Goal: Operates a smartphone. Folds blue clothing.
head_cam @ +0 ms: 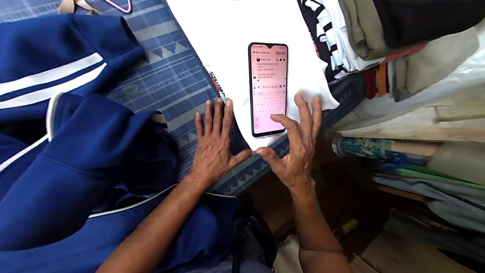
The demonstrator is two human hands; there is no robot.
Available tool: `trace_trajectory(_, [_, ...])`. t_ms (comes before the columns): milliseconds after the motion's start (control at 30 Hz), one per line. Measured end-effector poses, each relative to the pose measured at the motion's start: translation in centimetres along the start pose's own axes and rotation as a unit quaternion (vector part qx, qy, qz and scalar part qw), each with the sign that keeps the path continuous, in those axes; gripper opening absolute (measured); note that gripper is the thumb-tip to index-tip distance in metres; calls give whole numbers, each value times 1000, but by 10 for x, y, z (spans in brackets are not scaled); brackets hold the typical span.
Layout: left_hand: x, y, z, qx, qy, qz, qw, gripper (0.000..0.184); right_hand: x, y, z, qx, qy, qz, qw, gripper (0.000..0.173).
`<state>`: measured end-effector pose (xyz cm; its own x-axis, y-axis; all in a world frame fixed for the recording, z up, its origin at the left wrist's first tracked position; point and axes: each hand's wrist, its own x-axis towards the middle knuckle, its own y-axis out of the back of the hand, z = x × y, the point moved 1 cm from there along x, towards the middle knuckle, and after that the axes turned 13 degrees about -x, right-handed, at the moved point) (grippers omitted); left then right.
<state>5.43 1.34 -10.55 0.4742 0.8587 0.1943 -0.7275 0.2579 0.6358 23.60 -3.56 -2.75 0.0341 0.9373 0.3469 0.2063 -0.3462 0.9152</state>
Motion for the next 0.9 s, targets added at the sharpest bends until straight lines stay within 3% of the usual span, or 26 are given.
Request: trace_trajectory(900, [0, -1, 0, 1, 4, 2, 1000, 119, 5, 2, 7, -13, -27, 3, 1000, 81])
